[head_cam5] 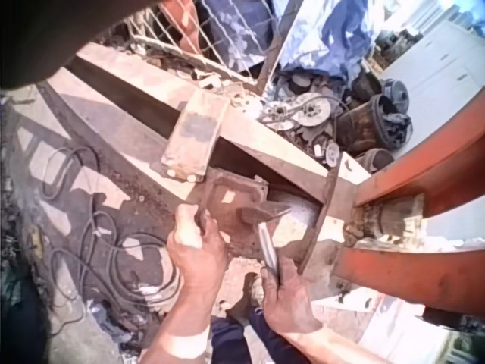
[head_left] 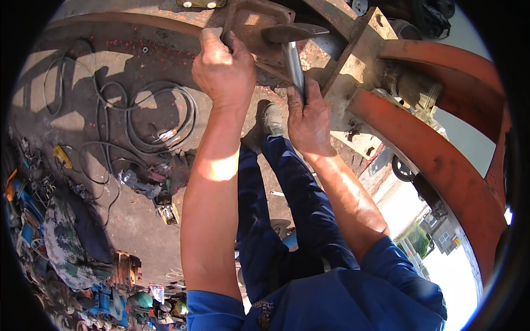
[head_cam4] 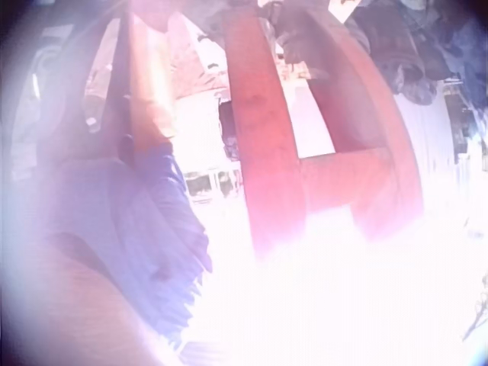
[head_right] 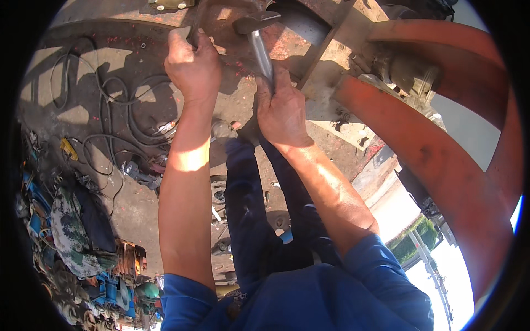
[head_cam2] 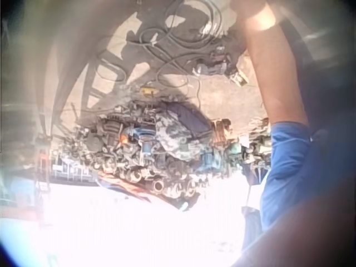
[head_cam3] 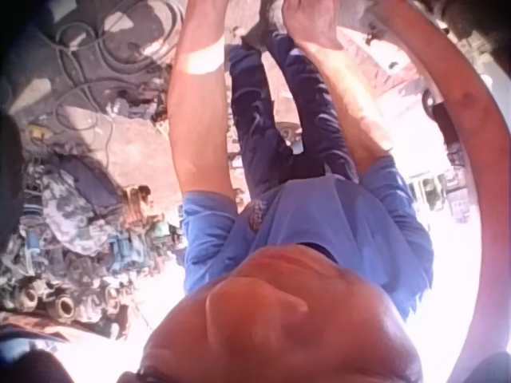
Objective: The person is repairing a piece of machinery, likely a motor or pump, using pliers and a wrench. They are seen removing and adjusting small metal parts, sorting through a container of nuts and bolts, and using tools to tighten or loosen components.
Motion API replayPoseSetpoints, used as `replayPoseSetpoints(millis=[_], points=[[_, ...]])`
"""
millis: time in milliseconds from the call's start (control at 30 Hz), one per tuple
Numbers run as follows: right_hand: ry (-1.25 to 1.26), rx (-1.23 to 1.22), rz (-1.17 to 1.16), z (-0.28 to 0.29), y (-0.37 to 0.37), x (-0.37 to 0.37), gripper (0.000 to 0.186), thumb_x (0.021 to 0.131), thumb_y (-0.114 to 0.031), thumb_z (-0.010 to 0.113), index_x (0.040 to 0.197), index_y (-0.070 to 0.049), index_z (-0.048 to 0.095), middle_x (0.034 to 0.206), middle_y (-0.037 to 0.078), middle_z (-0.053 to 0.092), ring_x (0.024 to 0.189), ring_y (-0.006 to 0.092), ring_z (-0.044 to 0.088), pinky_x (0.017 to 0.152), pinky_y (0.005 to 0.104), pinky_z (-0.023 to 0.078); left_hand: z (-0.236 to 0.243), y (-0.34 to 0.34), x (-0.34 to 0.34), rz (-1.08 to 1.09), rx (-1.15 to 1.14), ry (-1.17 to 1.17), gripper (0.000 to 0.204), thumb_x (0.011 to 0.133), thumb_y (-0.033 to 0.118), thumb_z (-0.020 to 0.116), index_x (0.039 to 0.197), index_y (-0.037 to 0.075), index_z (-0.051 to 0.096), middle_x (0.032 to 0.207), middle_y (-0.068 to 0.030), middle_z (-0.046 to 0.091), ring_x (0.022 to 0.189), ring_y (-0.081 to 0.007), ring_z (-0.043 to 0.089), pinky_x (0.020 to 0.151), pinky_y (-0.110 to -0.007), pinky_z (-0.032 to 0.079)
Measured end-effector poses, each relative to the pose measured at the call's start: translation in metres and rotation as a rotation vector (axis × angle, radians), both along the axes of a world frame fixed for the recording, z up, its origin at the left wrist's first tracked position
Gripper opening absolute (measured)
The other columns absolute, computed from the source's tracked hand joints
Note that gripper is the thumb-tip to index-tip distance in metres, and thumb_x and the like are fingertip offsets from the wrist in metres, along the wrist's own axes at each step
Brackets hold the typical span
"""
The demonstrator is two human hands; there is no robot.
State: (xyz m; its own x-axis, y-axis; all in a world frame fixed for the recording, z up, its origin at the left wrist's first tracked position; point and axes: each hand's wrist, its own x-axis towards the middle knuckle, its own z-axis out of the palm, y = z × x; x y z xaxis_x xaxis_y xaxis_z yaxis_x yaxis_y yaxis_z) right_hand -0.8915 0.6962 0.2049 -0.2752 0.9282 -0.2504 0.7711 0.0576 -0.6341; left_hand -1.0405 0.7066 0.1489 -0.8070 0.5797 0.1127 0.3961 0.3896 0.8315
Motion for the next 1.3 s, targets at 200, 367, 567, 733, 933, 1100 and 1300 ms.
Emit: replayPoseSetpoints(millis=[200, 367, 567, 733, 933, 1100, 1300], points=[[0.079, 0.086, 0.016, 0.011, -0.005, -0.003, 0.03, 0.097, -0.015, 0.057, 0.124, -0.002, 0.054, 0.078, 0.021, 0.064, 0.072, 0.0417, 0.065, 0.062, 0.0436, 0.05, -0.003, 0.0, -0.002, 0.02, -0.019, 0.005, 0.015, 0.082, 0.012, 0.064, 0.089, 0.002, 0.054, 0.062, -0.0191, 0.064, 0.061, -0.0429, 0.064, 0.056, -0.051, 0.048], [0.123, 0.037, -0.003, 0.013, -0.008, 0.002, 0.034, 0.095, -0.014, 0.059, 0.126, -0.003, 0.052, 0.081, 0.023, 0.065, 0.075, 0.0445, 0.065, 0.065, 0.0456, 0.051, 0.003, -0.002, 0.001, 0.011, -0.026, -0.017, 0.014, 0.082, 0.012, 0.064, 0.086, 0.003, 0.054, 0.062, -0.0186, 0.063, 0.06, -0.0429, 0.063, 0.056, -0.051, 0.048], [0.007, 0.111, 0.077, -0.003, -0.005, 0.006, 0.039, 0.099, -0.022, 0.057, 0.133, -0.004, 0.051, 0.077, 0.016, 0.062, 0.068, 0.0254, 0.063, 0.064, 0.0367, 0.05, 0.001, 0.001, 0.0, 0.038, 0.061, -0.106, 0.013, 0.082, 0.012, 0.064, 0.087, 0.003, 0.055, 0.062, -0.0191, 0.063, 0.062, -0.0437, 0.063, 0.058, -0.051, 0.048], [0.062, 0.107, 0.042, 0.005, -0.006, -0.003, 0.036, 0.095, -0.016, 0.061, 0.128, -0.003, 0.054, 0.08, 0.023, 0.063, 0.075, 0.0408, 0.065, 0.066, 0.0438, 0.05, 0.009, -0.004, -0.006, -0.008, 0.064, -0.176, 0.015, 0.087, 0.016, 0.061, 0.087, 0.001, 0.061, 0.07, -0.0206, 0.065, 0.066, -0.0441, 0.063, 0.063, -0.048, 0.048], [0.029, 0.037, 0.1, 0.013, 0.005, 0.0, 0.034, 0.094, -0.015, 0.061, 0.125, -0.003, 0.054, 0.082, 0.023, 0.064, 0.075, 0.0407, 0.065, 0.065, 0.0448, 0.05, 0.016, -0.015, -0.019, -0.127, -0.08, -0.274, 0.022, 0.092, 0.016, 0.056, 0.091, -0.003, 0.065, 0.076, -0.0201, 0.065, 0.069, -0.0326, 0.061, 0.066, -0.041, 0.048], [-0.04, 0.02, 0.18, 0.004, 0.006, -0.008, 0.029, 0.097, -0.014, 0.059, 0.122, -0.002, 0.056, 0.082, 0.02, 0.064, 0.072, 0.0312, 0.066, 0.064, 0.0384, 0.05, 0.027, -0.01, -0.012, -0.11, -0.08, -0.328, 0.016, 0.09, 0.009, 0.056, 0.096, -0.002, 0.066, 0.083, -0.0227, 0.068, 0.079, -0.0434, 0.065, 0.07, -0.046, 0.051], [0.093, -0.049, 0.127, 0.023, 0.003, -0.013, 0.037, 0.094, -0.019, 0.061, 0.125, -0.002, 0.05, 0.076, 0.022, 0.063, 0.074, 0.0435, 0.064, 0.065, 0.0482, 0.049, 0.013, -0.01, -0.008, -0.101, -0.006, -0.235, 0.014, 0.088, 0.007, 0.059, 0.096, -0.001, 0.066, 0.082, -0.0211, 0.069, 0.076, -0.0415, 0.067, 0.067, -0.044, 0.052]])
